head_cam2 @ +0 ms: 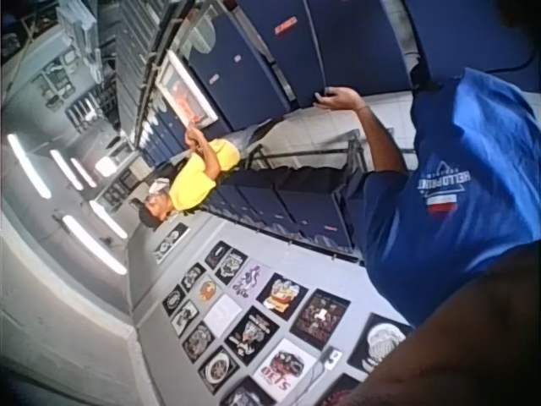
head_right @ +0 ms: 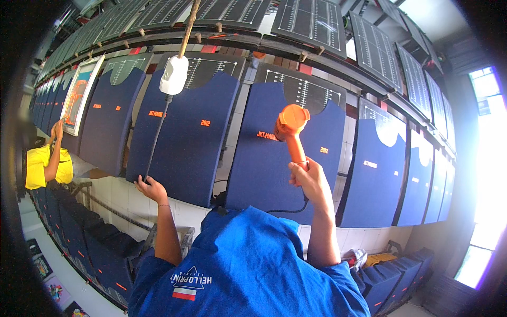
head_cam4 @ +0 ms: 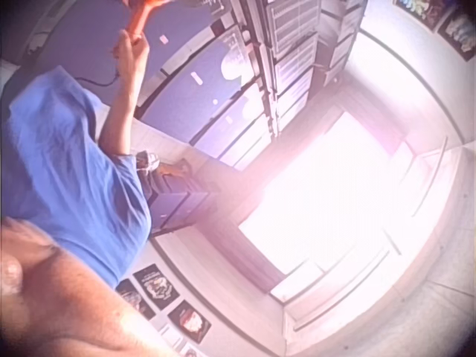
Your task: The person uses a heat gun to dry ink on several t-shirts mounted on printing stations, moving between them to apply heat and check the surface by hand.
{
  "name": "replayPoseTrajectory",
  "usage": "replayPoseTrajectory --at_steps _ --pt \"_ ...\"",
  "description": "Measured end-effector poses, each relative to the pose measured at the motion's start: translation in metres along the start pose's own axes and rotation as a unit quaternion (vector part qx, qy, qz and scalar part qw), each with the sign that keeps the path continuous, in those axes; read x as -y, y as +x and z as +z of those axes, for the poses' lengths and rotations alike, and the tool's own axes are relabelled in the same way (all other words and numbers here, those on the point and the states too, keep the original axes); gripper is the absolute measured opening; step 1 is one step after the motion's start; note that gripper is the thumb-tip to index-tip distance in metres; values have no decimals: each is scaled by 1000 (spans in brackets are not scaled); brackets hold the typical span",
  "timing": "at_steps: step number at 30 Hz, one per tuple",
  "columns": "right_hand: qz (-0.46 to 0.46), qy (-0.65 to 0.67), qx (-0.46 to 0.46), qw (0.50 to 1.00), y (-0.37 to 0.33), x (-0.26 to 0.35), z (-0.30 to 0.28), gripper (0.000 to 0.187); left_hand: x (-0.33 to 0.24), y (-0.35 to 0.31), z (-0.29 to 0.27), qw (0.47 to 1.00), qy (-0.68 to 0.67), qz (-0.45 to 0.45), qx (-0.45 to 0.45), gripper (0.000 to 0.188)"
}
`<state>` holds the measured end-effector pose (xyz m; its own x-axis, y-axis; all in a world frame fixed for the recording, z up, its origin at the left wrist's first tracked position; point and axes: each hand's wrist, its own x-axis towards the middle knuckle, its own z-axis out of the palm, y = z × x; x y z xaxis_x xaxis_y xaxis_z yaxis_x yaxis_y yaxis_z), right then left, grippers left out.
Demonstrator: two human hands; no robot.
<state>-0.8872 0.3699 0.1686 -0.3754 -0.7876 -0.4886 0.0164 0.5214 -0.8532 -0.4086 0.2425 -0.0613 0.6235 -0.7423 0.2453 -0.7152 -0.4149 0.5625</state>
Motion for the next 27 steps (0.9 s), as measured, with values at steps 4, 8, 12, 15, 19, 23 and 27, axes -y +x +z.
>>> replayPoseTrajectory --at_steps 4,8,12,15,19,23,27 --pt "13 15 8 1000 1 -1 -9 28 1 1 1 1000 1 -2 0 45" --pt "4 -12 -5 1000 -2 1 -4 27 -1 0 1 1000 4 4 -1 45" --pt "7 0 -12 1000 -3 -4 -6 27 -1 1 -1 1000 2 1 -1 44" --pt "9 8 -7 1000 -5 -2 -9 27 -3 0 -3 1000 1 0 0 44" --pt "-6 4 -13 1000 -9 -5 -9 25 -7 -2 -6 1000 -6 -8 -1 44" --pt "-6 38 8 999 -9 -12 -22 24 -6 -2 -5 1000 -3 -1 -3 45" --pt "-28 28 18 999 -11 -14 -27 24 -8 -2 -7 1000 -7 -5 -3 47"
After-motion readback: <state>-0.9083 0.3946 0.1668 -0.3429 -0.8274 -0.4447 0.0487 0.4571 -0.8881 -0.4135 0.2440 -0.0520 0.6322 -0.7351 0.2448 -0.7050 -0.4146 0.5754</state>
